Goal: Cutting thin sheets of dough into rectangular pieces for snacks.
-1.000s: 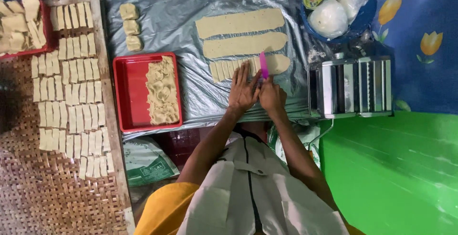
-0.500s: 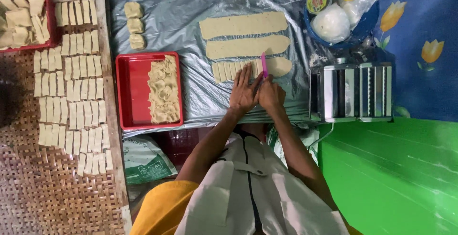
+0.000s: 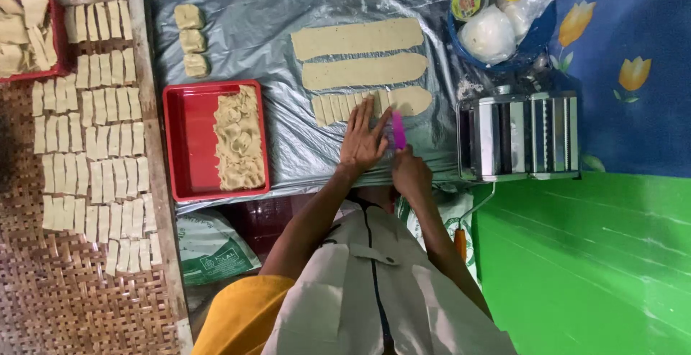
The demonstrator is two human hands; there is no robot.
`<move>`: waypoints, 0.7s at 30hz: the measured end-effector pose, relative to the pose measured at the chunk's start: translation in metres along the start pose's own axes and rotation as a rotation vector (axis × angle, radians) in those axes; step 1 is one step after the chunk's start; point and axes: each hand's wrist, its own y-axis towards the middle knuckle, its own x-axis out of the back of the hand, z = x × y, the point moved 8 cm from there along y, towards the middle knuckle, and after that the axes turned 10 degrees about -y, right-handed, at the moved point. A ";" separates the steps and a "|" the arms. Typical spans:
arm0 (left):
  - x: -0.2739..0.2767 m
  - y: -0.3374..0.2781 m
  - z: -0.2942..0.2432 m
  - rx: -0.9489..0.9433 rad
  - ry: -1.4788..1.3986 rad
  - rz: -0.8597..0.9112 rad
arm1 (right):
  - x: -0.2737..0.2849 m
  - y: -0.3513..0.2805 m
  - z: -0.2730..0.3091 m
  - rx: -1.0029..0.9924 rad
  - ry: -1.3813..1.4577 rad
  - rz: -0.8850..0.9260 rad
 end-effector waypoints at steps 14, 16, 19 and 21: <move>0.005 0.002 -0.001 0.017 -0.027 0.073 | 0.020 0.067 -0.010 0.031 -0.133 -0.346; -0.001 0.001 -0.001 0.029 -0.033 0.086 | 0.030 0.061 -0.012 0.010 -0.081 -0.302; -0.003 0.001 0.003 0.033 -0.041 0.064 | 0.022 0.066 -0.026 -0.003 -0.089 -0.265; -0.004 0.001 0.004 0.041 -0.048 0.044 | 0.013 0.067 -0.036 0.023 -0.167 -0.270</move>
